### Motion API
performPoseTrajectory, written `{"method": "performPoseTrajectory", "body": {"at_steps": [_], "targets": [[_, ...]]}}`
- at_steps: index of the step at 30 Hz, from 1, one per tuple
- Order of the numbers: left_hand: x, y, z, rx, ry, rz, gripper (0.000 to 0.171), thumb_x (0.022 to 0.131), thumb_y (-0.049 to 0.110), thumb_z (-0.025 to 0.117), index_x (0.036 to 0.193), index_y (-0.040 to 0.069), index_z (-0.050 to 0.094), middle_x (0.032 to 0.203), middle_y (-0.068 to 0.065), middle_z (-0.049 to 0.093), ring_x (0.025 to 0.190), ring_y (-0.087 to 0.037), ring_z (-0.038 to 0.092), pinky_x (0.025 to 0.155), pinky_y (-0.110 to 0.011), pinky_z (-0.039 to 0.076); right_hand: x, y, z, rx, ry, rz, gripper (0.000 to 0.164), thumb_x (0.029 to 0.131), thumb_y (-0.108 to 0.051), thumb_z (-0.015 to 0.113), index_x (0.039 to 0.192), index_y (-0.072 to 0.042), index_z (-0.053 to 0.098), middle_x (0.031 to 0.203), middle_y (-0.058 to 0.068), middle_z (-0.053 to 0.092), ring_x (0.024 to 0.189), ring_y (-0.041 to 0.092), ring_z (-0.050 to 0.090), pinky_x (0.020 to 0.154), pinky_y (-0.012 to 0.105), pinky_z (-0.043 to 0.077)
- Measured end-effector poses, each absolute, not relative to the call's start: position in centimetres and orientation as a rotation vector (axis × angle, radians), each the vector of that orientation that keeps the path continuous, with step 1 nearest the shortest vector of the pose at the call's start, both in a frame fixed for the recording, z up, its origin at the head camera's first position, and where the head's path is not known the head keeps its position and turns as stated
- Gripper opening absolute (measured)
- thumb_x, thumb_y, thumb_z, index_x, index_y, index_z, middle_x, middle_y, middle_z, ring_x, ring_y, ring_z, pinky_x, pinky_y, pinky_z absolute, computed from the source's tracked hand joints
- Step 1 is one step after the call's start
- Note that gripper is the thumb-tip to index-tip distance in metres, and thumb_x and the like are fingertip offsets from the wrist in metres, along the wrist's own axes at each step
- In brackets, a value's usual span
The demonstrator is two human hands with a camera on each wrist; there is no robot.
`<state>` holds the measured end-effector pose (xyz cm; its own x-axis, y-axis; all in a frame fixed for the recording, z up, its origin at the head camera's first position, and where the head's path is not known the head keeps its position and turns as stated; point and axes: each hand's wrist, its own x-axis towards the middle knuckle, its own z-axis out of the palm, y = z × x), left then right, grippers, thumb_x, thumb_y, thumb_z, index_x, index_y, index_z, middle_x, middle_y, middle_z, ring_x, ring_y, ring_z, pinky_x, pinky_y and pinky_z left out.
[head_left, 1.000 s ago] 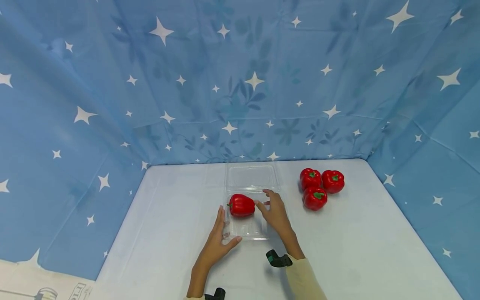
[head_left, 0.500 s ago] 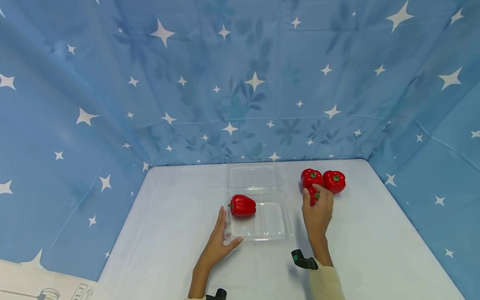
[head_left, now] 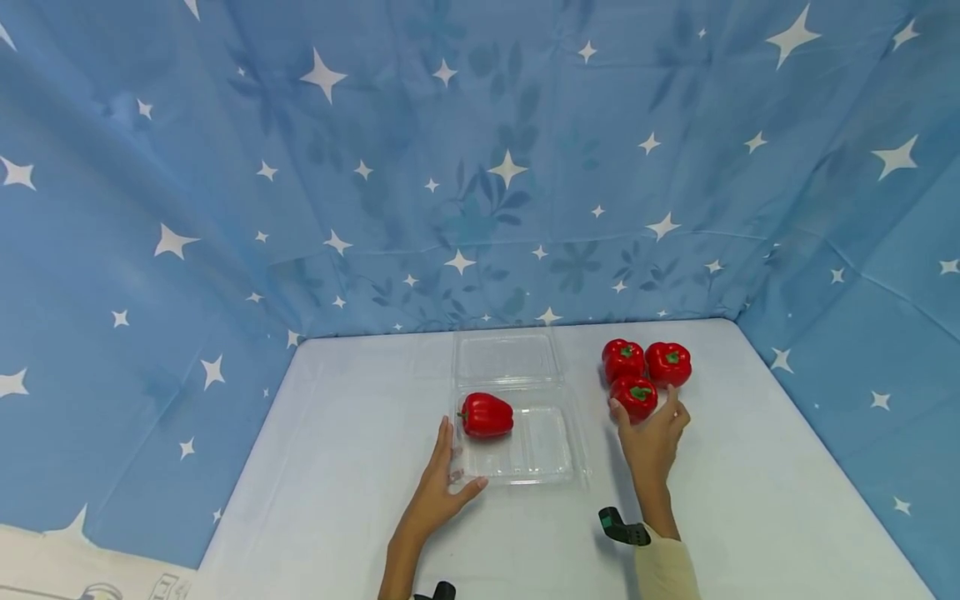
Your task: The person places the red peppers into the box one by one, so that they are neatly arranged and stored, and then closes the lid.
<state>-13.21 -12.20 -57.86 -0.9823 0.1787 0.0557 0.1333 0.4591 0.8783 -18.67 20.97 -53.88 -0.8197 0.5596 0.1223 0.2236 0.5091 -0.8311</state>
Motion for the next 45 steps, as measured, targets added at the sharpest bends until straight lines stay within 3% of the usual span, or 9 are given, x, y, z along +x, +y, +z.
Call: {"method": "performPoseTrajectory", "body": {"at_steps": [8,29,45], "targets": [[-13.1,-12.0,-57.8,0.269,2.628,1.596,0.104,0.085,0.041,0.074,0.159,0.023,0.003,0.166,0.000,0.003,0.143,-0.038,0.036,0.099,-0.041,0.051,-19.2,21.0,-54.8,-0.673,-2.390,1.329,0.106,0.085,-0.028,0.075,0.156,-0.010,-0.002,0.151,0.029,0.020,0.139,0.047,0.029,0.107,0.066,0.036],[-13.1,-12.1,-57.7,0.301,2.660,1.563,0.104,0.085,0.042,0.073,0.159,0.020,0.003,0.166,-0.002,0.003,0.142,-0.037,0.038,0.099,-0.041,0.051,-20.0,20.4,-56.5,-0.755,-2.342,1.287,0.086,0.090,-0.035,0.069,0.154,-0.012,0.017,0.152,0.021,0.036,0.141,0.041,0.036,0.109,0.068,0.033],[-13.2,-12.2,-57.7,0.310,2.658,1.574,0.105,0.085,0.041,0.074,0.159,0.019,0.003,0.166,-0.001,0.003,0.143,-0.036,0.037,0.099,-0.041,0.051,-19.5,20.5,-57.0,-0.769,-2.253,1.384,0.086,0.088,-0.037,0.071,0.153,-0.008,0.023,0.149,0.022,0.037,0.138,0.038,0.036,0.111,0.062,0.036]]}}
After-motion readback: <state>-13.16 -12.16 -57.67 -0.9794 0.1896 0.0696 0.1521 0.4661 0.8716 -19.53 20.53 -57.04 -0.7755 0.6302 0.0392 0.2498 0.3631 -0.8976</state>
